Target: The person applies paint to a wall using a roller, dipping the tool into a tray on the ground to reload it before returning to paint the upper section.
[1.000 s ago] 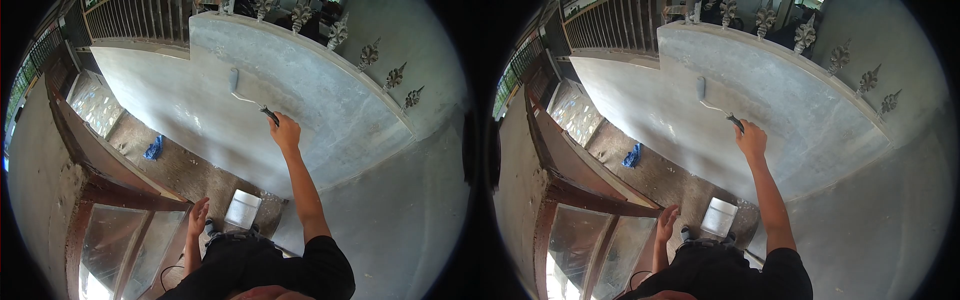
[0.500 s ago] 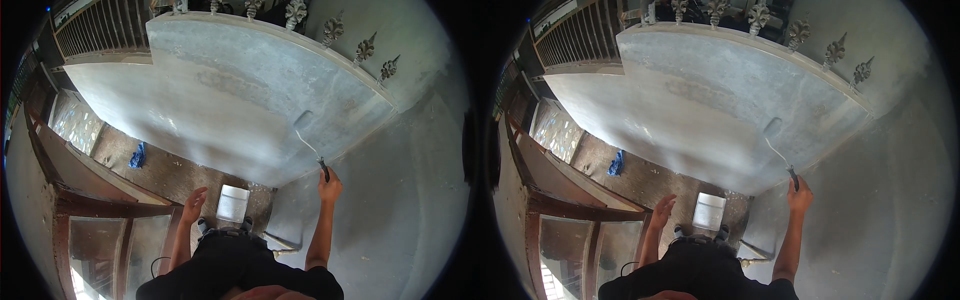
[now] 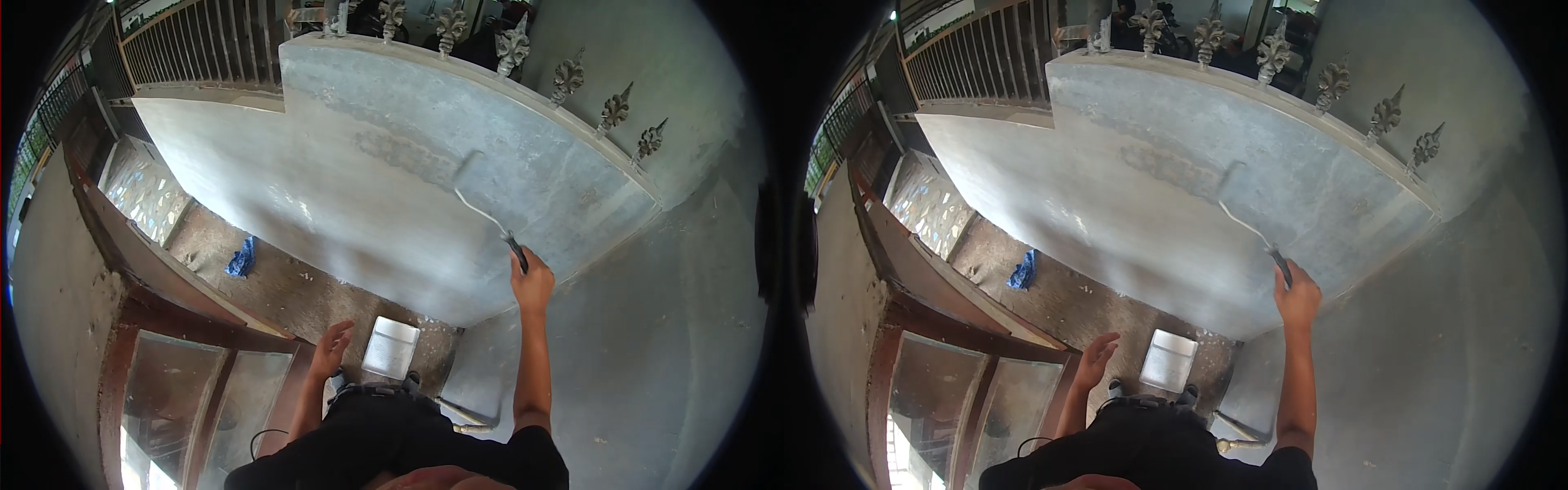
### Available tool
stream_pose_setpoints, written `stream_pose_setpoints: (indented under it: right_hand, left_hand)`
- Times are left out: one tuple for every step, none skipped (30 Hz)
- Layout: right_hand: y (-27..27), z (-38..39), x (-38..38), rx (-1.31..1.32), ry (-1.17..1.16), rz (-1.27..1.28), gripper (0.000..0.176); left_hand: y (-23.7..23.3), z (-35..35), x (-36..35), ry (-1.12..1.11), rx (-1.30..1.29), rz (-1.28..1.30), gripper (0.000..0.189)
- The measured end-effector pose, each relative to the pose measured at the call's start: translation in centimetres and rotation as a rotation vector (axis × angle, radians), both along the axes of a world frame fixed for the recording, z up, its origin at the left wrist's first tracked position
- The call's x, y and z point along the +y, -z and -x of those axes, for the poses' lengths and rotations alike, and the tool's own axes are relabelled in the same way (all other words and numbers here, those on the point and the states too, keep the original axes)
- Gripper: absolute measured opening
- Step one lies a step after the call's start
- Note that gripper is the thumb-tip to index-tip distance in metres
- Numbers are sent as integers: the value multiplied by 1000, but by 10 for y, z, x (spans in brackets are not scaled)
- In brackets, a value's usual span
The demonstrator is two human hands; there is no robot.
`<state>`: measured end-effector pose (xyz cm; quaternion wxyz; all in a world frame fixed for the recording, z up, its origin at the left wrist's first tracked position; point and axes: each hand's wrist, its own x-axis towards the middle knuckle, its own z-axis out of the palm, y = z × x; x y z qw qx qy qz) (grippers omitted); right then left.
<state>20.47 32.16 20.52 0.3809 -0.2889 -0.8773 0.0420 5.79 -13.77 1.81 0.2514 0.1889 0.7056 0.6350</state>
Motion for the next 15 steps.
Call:
stream_pose_setpoints:
  right_hand:
    - [-7, 31, -11, 12, -36, -11, 26]
    - [-16, 62, -22, -8, -69, 1, 24]
    - [-24, 92, -33, -30, -100, 16, 23]
    - [-30, 123, -43, -36, -131, -8, 23]
    - [-33, 152, -51, -41, -162, -33, 23]
    - [-34, 181, -60, -16, -196, -37, 24]
    - [-35, 205, -68, 12, -229, -46, 25]
    - [-38, 225, -77, 17, -225, -45, 25]
    - [-42, 240, -85, -15, -226, -44, 25]
    - [-44, 246, -87, -45, -228, -43, 25]
    - [-45, 244, -86, -39, -224, -45, 25]
    - [-45, 239, -85, -29, -217, -28, 25]
    - [-43, 231, -82, -24, -211, -11, 25]
    - [-40, 216, -76, -25, -205, -13, 25]
    - [-35, 192, -65, 6, -189, -6, 24]
  left_hand:
    - [2, -3, -2, -2, 5, 9, 48]
    - [7, -6, -4, -18, 2, -18, 47]
    - [11, -10, -7, -31, -3, -43, 47]
    - [11, -13, -10, -23, -4, -30, 47]
    - [10, -15, -11, -33, 0, -33, 47]
    - [11, -18, -12, -44, 5, -39, 47]
    - [15, -18, -12, -42, 28, -48, 47]
    - [13, -18, -11, -38, 32, -47, 47]
    - [9, -19, -9, -30, 27, -47, 48]
    - [6, -20, -7, -22, 23, -48, 48]
    - [2, -19, -5, -18, 30, -50, 48]
    - [-2, -19, -3, -7, 34, -56, 48]
    - [-3, -21, -1, 3, 34, -62, 48]
    - [0, -20, 1, 9, 33, -64, 48]
    - [4, -18, 2, 22, 46, -55, 48]
